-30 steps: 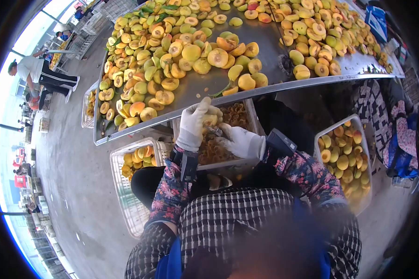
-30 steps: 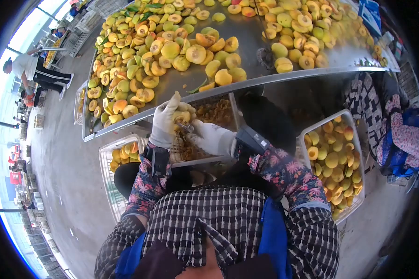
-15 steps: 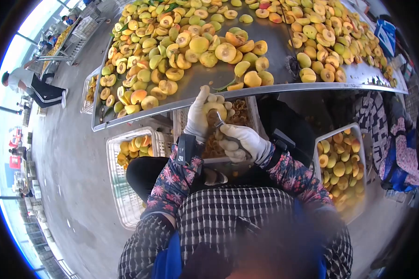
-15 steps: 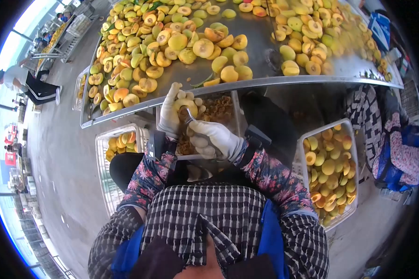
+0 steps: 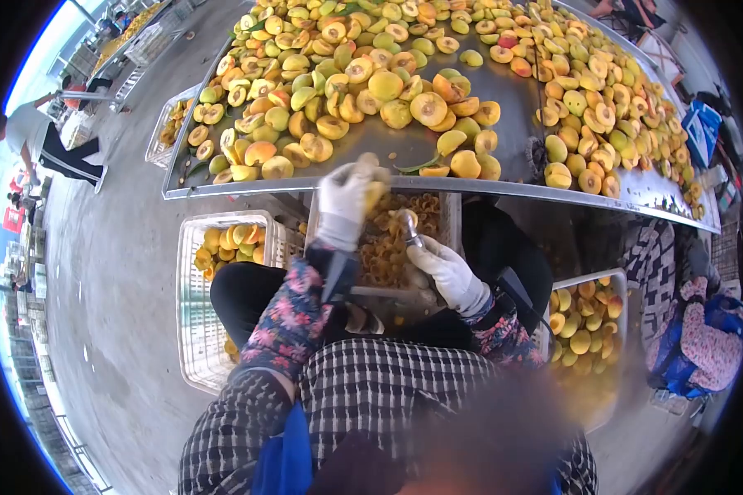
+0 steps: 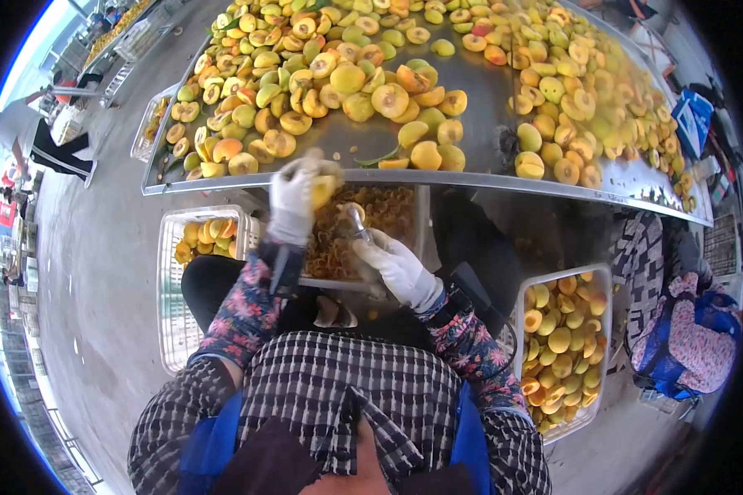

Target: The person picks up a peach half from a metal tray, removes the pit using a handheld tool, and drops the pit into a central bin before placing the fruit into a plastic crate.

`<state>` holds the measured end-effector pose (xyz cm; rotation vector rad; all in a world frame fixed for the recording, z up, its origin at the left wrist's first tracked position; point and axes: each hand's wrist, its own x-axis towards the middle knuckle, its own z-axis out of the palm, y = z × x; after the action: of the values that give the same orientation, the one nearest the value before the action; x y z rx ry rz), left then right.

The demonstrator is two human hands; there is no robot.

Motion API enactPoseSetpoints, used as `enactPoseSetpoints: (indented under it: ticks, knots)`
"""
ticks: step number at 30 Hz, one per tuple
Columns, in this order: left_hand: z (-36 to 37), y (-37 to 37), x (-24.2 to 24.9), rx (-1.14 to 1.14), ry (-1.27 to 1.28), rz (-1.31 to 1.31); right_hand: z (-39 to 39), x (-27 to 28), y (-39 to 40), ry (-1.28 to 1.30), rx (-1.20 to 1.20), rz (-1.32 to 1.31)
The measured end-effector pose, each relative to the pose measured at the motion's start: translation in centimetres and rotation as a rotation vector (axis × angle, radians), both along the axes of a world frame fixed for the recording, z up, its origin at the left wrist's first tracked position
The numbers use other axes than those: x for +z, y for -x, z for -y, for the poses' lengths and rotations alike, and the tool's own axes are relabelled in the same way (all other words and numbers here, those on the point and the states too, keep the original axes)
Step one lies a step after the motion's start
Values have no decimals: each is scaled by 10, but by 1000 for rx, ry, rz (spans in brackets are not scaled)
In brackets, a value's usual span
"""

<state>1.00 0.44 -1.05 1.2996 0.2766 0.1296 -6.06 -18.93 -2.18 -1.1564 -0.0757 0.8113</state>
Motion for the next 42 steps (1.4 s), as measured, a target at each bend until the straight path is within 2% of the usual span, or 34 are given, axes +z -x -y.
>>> enactPoseSetpoints:
  ticks: [1,2,3,5,7,8,10,11,13,15,16,19,22,25,27,29,30,31,33,34,35,36,38,41,42]
  knots:
    - [-18,6,17,52,-279,61,4,-19,-3,128,27,172]
    - [-46,3,12,106,-496,158,9,-28,-5,258,52,342]
    - [-73,7,34,154,-831,-6,14,-28,-4,445,99,437]
    - [-136,6,38,210,-1189,-156,18,-27,-2,809,195,615]
    - [-164,9,37,281,-1618,-108,17,-32,1,841,178,603]
    - [-161,8,38,292,-1616,-119,16,-37,0,854,165,623]
    - [-136,-9,33,123,-1352,85,14,-39,-2,875,156,645]
    - [-97,-11,45,48,-1229,99,13,-36,-3,885,162,648]
    - [-44,-33,46,-233,-1241,84,13,-32,-5,892,172,641]
    - [-1,-59,30,-406,-1276,83,14,-32,-4,885,190,624]
    - [19,-70,24,-489,-1256,-1,15,-33,-4,893,191,610]
    - [59,-92,12,-649,-1426,-168,18,-36,-4,918,193,582]
    - [63,-105,1,-771,-1410,-129,20,-36,-2,940,176,574]
    - [48,-101,-8,-688,-1205,-33,21,-37,-2,908,137,590]
    - [42,-82,3,-504,-995,53,24,-37,-3,822,89,621]
    - [31,-60,7,-332,-787,150,22,-55,-6,573,-145,637]
    - [22,-53,-2,-414,-490,156,20,-64,-5,447,-253,634]
    - [19,-38,2,-446,-389,133,15,-38,-6,349,-354,469]
    - [18,-6,15,-508,-175,84,7,-17,-18,105,-497,406]
    - [16,1,9,-613,-240,126,4,-8,-25,16,-547,407]
    - [15,8,9,-615,-235,115,0,-2,-33,-9,-565,481]
    - [15,15,11,-619,-231,107,-3,-4,-37,-133,-548,358]
    - [10,22,10,-586,-197,61,1,-5,-42,-91,-463,334]
    - [-9,32,21,-508,-55,-216,-1,-2,-41,-94,-423,193]
    - [-17,34,15,-457,-110,-176,4,-2,-38,-95,-398,116]
